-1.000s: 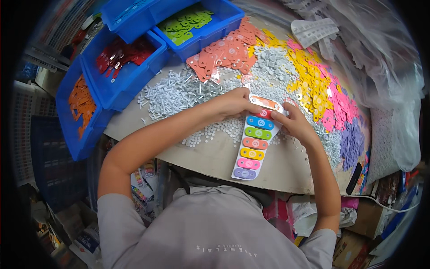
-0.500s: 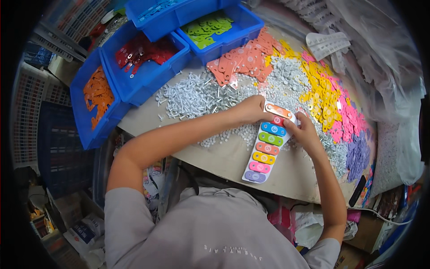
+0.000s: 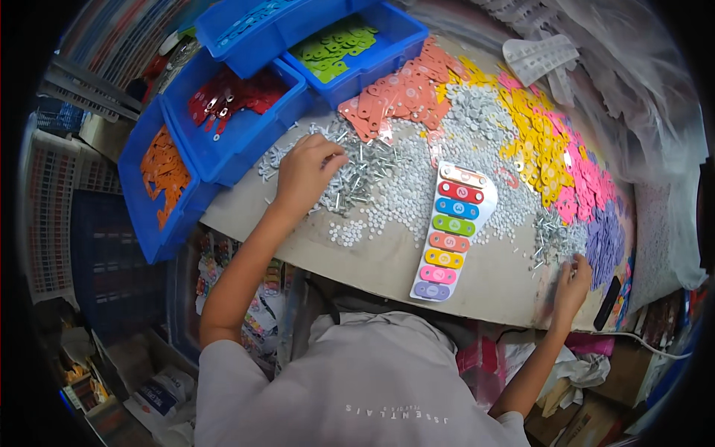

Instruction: The recorder is assembling small toy xylophones by manually inserting colorful plastic keys into a white plastic base.

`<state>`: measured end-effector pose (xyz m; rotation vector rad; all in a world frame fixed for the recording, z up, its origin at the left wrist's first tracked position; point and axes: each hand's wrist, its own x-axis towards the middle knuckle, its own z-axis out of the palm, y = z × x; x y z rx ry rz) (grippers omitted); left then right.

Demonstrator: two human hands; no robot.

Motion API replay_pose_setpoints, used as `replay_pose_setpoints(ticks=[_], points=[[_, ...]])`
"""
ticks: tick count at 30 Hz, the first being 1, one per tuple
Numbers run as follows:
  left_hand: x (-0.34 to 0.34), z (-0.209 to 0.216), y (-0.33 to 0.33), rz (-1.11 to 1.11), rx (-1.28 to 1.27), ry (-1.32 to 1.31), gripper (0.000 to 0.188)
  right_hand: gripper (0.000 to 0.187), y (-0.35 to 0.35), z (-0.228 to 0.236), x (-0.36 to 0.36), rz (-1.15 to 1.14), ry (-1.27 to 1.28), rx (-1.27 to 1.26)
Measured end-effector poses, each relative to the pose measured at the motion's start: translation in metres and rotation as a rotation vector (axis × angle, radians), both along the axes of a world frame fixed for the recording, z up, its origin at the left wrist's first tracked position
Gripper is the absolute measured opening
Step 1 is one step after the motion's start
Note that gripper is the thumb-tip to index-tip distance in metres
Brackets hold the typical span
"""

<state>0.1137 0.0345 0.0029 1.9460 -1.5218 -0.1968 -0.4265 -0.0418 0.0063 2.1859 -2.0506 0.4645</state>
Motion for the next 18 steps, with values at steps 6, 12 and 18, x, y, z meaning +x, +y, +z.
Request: replay_pose_setpoints(ticks=[6, 12, 18], points=[[-0.005, -0.002, -0.004, -0.038, 0.004, -0.067, 0.01, 0.017, 0.001, -0.018, -0.003, -0.012, -0.17, -0.001], [-0.003, 0.0, -0.007, -0.123, -0.094, -0.164, 0.005, 0.011, -0.002, -0.013, 0.006, 0.042, -0.086, -0.067], [-0.011, 0.017, -0.001, -0.042, -0.099, -0.027, 0.004, 0.011, -0.005, -0.017, 0.002, 0.029, -0.165, -0.023]])
